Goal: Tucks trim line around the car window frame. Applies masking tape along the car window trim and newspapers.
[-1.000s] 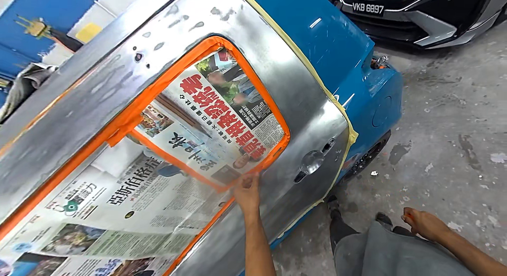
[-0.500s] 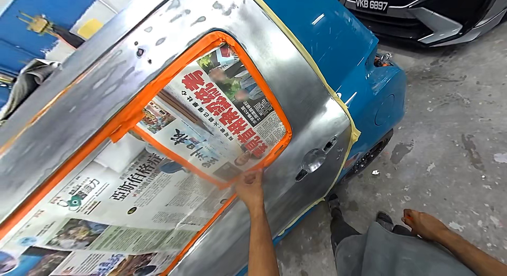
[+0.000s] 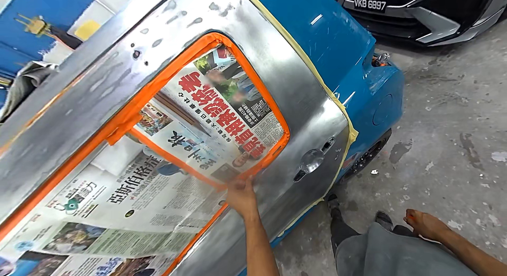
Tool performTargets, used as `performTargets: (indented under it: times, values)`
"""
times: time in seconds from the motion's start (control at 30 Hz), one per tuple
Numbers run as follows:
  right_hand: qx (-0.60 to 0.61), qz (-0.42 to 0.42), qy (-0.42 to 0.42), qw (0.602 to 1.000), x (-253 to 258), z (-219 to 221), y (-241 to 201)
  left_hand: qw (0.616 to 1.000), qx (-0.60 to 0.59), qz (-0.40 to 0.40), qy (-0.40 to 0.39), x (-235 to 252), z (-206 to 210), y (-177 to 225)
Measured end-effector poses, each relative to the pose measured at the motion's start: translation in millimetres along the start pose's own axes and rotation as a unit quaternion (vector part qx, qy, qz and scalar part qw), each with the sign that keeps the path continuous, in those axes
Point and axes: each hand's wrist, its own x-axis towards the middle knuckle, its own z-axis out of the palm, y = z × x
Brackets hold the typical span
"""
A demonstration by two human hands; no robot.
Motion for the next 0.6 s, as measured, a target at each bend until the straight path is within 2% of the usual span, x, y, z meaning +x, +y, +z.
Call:
performTargets:
  times: [0.13, 0.3, 0.4, 0.5, 0.6]
  values:
    - [0.032, 0.011, 0.006, 0.999, -5, 7, 22, 0.996, -0.081, 0.039, -0.008, -18, 21, 12]
    - [0.009, 0.03, 0.01, 0.999, -15, 8, 29, 0.995, -0.075, 0.044, 0.043, -18, 38, 12]
    - [-0.004, 0.03, 0.007, 1.0, -18, 2, 20, 0.991, -0.106, 0.059, 0.051, -21, 43, 6]
    - [-0.023, 0.014, 0.014, 1.0, -27, -8, 0, 0.992, -0.115, 0.014, 0.047, -18, 41, 12]
    - [-0.006, -0.077, 0.075, 0.994, -40, -22, -34, 0.992, -0.121, -0.035, 0.032, -14, 35, 19]
